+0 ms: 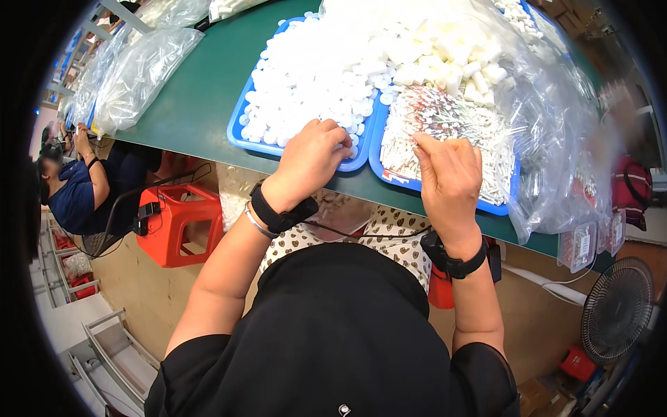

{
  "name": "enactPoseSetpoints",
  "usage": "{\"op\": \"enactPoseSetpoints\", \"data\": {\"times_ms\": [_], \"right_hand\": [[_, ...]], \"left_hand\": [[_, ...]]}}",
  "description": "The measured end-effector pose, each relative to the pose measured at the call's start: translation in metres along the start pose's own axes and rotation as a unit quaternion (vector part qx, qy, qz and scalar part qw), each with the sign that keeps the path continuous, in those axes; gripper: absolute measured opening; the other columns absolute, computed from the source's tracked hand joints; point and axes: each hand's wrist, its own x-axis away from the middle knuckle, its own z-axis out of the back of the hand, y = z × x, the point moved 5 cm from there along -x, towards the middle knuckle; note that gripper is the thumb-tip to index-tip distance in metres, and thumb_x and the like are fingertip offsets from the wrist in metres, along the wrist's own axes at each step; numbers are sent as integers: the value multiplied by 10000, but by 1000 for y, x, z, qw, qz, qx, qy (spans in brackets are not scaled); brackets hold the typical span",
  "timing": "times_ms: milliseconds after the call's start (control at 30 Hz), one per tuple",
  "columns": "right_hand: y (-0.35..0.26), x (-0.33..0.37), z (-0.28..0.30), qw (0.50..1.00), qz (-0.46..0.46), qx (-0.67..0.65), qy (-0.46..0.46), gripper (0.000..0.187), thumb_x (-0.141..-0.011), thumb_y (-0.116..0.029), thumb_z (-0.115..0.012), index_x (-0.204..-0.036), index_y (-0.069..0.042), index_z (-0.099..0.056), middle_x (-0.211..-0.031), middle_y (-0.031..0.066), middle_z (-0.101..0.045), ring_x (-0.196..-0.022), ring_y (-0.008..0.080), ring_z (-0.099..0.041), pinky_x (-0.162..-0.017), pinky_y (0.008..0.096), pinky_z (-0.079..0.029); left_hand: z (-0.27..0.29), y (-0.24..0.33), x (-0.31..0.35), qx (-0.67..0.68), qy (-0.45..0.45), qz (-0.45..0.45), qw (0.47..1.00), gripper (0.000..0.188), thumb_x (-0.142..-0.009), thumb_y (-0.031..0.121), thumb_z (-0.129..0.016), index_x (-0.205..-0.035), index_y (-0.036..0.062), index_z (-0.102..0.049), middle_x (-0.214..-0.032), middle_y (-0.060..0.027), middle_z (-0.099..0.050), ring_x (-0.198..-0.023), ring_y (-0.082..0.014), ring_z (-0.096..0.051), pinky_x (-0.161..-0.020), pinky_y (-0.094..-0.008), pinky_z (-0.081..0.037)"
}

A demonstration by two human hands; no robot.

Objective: The person repeatedly picks a white plastic cap and a metal pin from trays on a green table, inserts the pin into the cap, and places the assembled unit into a clear plastic bag. The process is continuous and repetitive throughout the clip.

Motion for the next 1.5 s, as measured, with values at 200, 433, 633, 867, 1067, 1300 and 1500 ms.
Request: {"op": "enactPoseSetpoints", "data": {"times_ms": [200, 433, 633, 867, 1067, 1300, 1500], "right_hand": [[-2, 6, 1, 987, -80, -139, 18, 199, -800, -44, -776, -977, -52, -686, -788, 59, -625, -688, 199, -559, -653, 330, -435], [-4, 14, 1, 980, -105, -157, -57, 118, -824, -69, -772, -864, -18, -674, -740, 69, -610, -641, 194, -545, -616, 307, -446], [-13, 19, -2, 973, -122, -186, -57, 89, -862, -61, -733, -893, -5, -672, -750, 80, -618, -667, 224, -539, -617, 324, -441], [-25, 17, -4, 976, -90, -185, -73, 90, -841, -25, -729, -907, -3, -672, -777, 87, -634, -692, 238, -548, -616, 342, -441], [-30, 19, -6, 984, -40, -152, -85, 89, -820, -20, -737, -874, -15, -667, -774, 86, -632, -679, 249, -541, -603, 358, -430], [-31, 20, -5, 986, -24, -134, -101, 98, -809, -31, -746, -860, -22, -663, -758, 81, -608, -672, 255, -533, -611, 366, -423], [-32, 21, -8, 982, -25, -134, -129, 82, -831, -53, -729, -847, -25, -653, -751, 81, -592, -672, 264, -532, -630, 376, -421]], "left_hand": [[-4, -5, -3, 2, -16, -73, 997, 94, -798, 112, -706, -855, 43, -676, -872, -104, -664, -845, -319, -598, -774, -417, -491], [-3, -9, -5, -12, -23, -69, 997, 156, -796, 142, -724, -861, 33, -634, -847, -114, -656, -863, -326, -601, -775, -424, -482], [7, -9, -2, 127, 38, 29, 991, 187, -900, 194, -702, -890, 31, -613, -847, -97, -661, -713, -238, -614, -685, -337, -501], [-27, 1, 28, 802, -104, 231, 541, 197, -1004, 240, -608, -1029, 45, -602, -949, -52, -649, -737, -79, -568, -676, -214, -487], [-39, 11, 45, 857, -105, 253, 436, 220, -1011, 229, -593, -1082, 23, -612, -1046, -91, -651, -805, -93, -567, -712, -228, -496], [-40, 7, 46, 822, -96, 255, 500, 283, -1015, 254, -583, -1151, 9, -616, -1057, -97, -664, -831, -77, -612, -761, -237, -537], [-38, 9, 46, 818, -98, 244, 511, 326, -1024, 272, -563, -1177, -11, -612, -1049, -88, -672, -847, -88, -634, -795, -255, -565]]}}
